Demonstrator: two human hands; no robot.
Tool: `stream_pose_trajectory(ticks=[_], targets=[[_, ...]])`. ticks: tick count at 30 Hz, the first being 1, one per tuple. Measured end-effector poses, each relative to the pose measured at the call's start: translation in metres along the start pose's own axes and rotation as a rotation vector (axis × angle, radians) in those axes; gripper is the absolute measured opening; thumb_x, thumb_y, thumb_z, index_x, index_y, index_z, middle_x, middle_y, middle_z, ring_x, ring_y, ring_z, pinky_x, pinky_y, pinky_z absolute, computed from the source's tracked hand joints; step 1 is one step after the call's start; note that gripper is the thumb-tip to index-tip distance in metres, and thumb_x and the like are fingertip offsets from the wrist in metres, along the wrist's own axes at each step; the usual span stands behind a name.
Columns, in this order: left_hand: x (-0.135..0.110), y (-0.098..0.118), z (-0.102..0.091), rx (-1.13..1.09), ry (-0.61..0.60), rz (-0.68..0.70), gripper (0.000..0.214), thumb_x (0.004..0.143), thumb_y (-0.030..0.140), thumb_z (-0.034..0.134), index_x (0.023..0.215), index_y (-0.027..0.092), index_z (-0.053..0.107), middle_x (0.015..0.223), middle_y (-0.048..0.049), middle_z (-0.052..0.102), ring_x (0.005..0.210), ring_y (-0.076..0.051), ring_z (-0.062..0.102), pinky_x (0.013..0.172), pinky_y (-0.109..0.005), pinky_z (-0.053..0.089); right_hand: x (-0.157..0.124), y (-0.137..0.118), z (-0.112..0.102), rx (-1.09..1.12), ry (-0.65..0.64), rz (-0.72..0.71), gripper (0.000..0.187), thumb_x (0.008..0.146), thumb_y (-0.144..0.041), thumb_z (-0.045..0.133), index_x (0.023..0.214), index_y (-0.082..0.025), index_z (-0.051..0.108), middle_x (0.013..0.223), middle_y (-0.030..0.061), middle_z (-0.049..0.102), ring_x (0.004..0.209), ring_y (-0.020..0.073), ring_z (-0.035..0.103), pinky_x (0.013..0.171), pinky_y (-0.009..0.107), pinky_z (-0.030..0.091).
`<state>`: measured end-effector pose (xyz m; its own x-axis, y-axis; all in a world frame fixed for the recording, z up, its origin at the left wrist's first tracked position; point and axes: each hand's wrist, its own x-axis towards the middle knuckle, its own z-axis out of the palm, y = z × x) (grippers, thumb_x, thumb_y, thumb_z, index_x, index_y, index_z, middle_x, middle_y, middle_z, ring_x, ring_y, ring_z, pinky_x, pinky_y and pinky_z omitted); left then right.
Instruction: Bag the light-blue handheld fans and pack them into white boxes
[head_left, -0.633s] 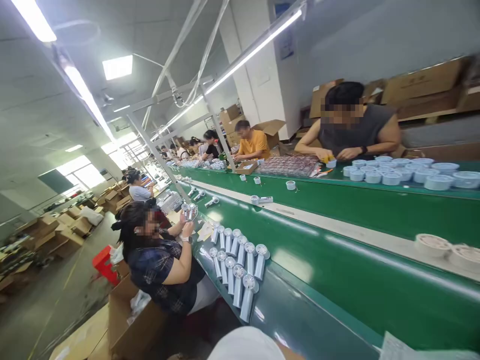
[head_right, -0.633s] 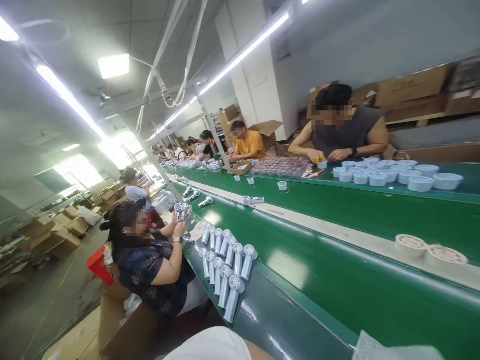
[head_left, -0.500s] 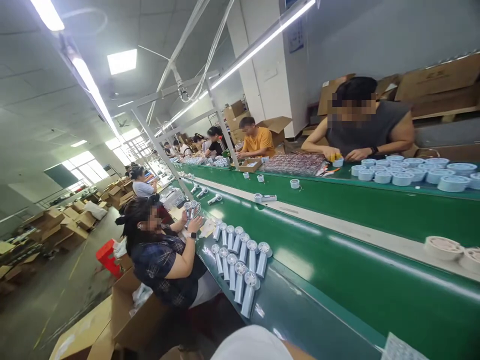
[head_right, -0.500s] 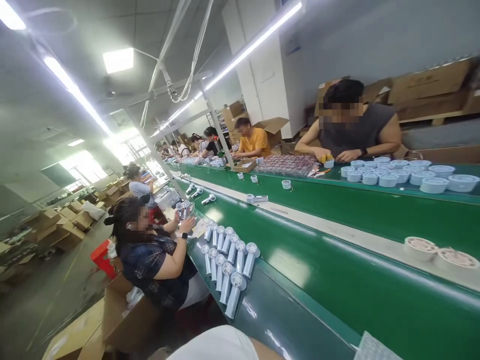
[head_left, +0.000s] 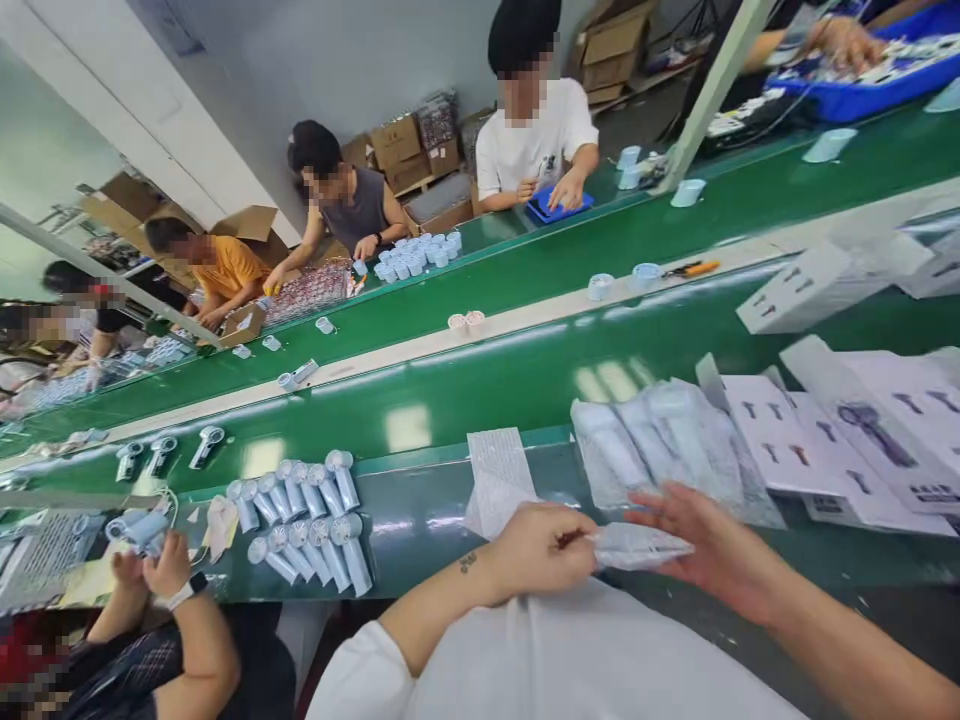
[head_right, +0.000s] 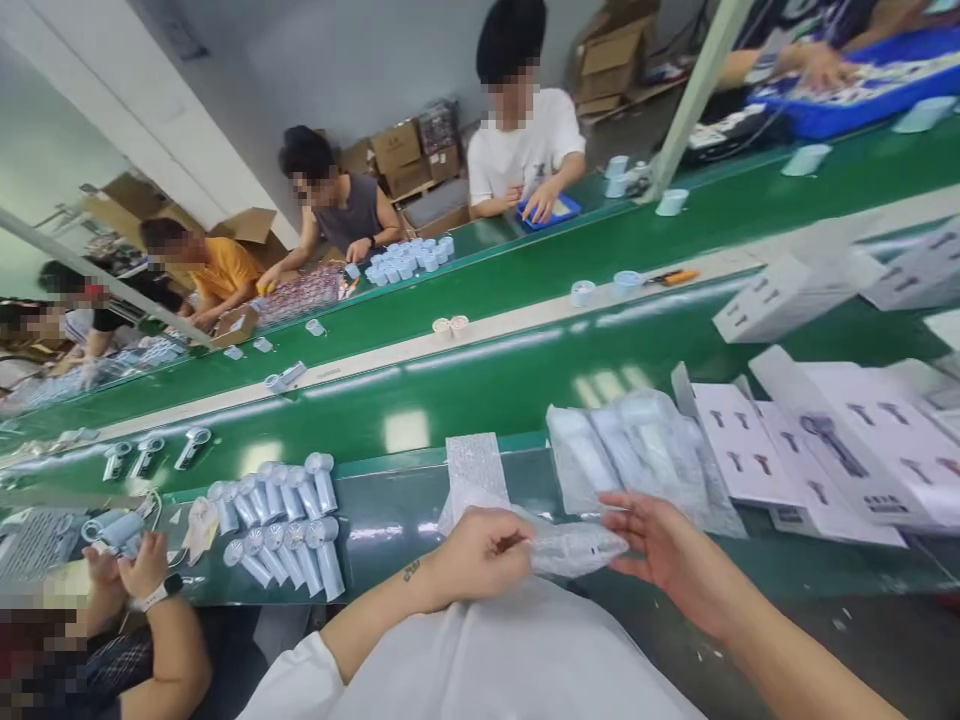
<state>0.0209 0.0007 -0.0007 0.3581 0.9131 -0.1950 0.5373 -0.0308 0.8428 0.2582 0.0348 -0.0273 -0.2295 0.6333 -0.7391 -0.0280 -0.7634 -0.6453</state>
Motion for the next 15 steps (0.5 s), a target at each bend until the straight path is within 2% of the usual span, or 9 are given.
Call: stream_pose_trajectory(ticks=[2,4,6,7,8,9,11,13,15], targets=[[0.001,0.007,0.007,0.054,-0.115,0.162,0.024,0.082,0.014,0.055,0.094,0.014,0.075,0.086,-0.0056,0.074,0.079,-0.015,0.067,0.077,-0.023,0.051,0.01,0.004,0.013,0.134,-0.108,0.211,0.043,0.069,-0.065,0.072,0.083,-0.024,0.072,0.083,0.0083,0.075,0.079,0.027,0.071,0.074,0.039,0.058],[0.001,0.011,0.012,0.079,-0.276,0.269,0.022,0.084,0.014,0.056,0.097,0.016,0.074,0.095,-0.0065,0.076,0.09,-0.017,0.069,0.086,-0.025,0.052,0.019,0.011,0.026,0.065,-0.321,0.307,0.034,0.072,-0.053,0.076,0.081,-0.021,0.07,0.083,0.0092,0.075,0.082,0.0281,0.072,0.083,0.041,0.057],[-0.004,0.004,0.009,-0.007,-0.378,0.271,0.021,0.087,0.019,0.059,0.104,0.019,0.073,0.105,-0.0058,0.076,0.099,-0.018,0.069,0.093,-0.026,0.051,0.027,0.016,0.03,-0.054,-0.404,0.222,0.033,0.068,-0.044,0.079,0.091,-0.021,0.071,0.092,0.0096,0.076,0.091,0.0308,0.072,0.088,0.041,0.056],[-0.01,-0.005,0.004,-0.082,-0.345,0.213,0.022,0.089,0.022,0.06,0.107,0.02,0.072,0.108,-0.0055,0.075,0.101,-0.018,0.069,0.094,-0.026,0.05,0.033,0.017,0.027,-0.122,-0.364,0.128,0.04,0.065,-0.041,0.081,0.1,-0.023,0.07,0.102,0.0096,0.075,0.099,0.0326,0.071,0.089,0.041,0.055],[-0.019,-0.018,-0.003,-0.154,-0.243,0.117,0.022,0.091,0.025,0.06,0.109,0.02,0.071,0.11,-0.0053,0.075,0.101,-0.017,0.069,0.093,-0.026,0.051,0.041,0.017,0.022,-0.204,-0.287,0.018,0.051,0.063,-0.04,0.081,0.11,-0.026,0.068,0.114,0.01,0.073,0.108,0.0344,0.068,0.091,0.039,0.054],[-0.031,-0.034,-0.012,-0.196,-0.074,-0.017,0.021,0.092,0.027,0.059,0.109,0.02,0.071,0.109,-0.0053,0.074,0.099,-0.017,0.069,0.092,-0.027,0.051,0.051,0.016,0.016,-0.309,-0.18,-0.097,0.061,0.062,-0.04,0.081,0.119,-0.027,0.065,0.124,0.0112,0.069,0.117,0.0356,0.064,0.091,0.037,0.053],[-0.067,-0.073,-0.032,-0.135,0.377,-0.384,0.017,0.095,0.027,0.055,0.1,0.019,0.069,0.101,-0.0058,0.073,0.095,-0.018,0.067,0.09,-0.029,0.051,0.08,0.018,0.003,-0.575,0.015,-0.284,0.076,0.066,-0.041,0.076,0.136,-0.022,0.055,0.139,0.0185,0.058,0.126,0.0369,0.057,0.09,0.035,0.051],[-0.113,-0.113,-0.049,0.053,0.759,-0.788,0.015,0.096,0.022,0.051,0.095,0.018,0.065,0.098,-0.0077,0.07,0.099,-0.02,0.064,0.094,-0.032,0.048,0.114,0.025,-0.003,-0.832,0.13,-0.357,0.082,0.075,-0.045,0.068,0.146,-0.01,0.045,0.142,0.0293,0.05,0.114,0.0371,0.061,0.082,0.04,0.051],[-0.16,-0.145,-0.056,0.189,0.956,-1.1,0.011,0.096,0.017,0.05,0.099,0.016,0.061,0.108,-0.0129,0.066,0.111,-0.024,0.06,0.101,-0.036,0.043,0.143,0.039,-0.002,-0.997,0.166,-0.455,0.077,0.081,-0.043,0.058,0.146,-0.004,0.044,0.135,0.0342,0.054,0.1,0.037,0.063,0.079,0.047,0.05]])
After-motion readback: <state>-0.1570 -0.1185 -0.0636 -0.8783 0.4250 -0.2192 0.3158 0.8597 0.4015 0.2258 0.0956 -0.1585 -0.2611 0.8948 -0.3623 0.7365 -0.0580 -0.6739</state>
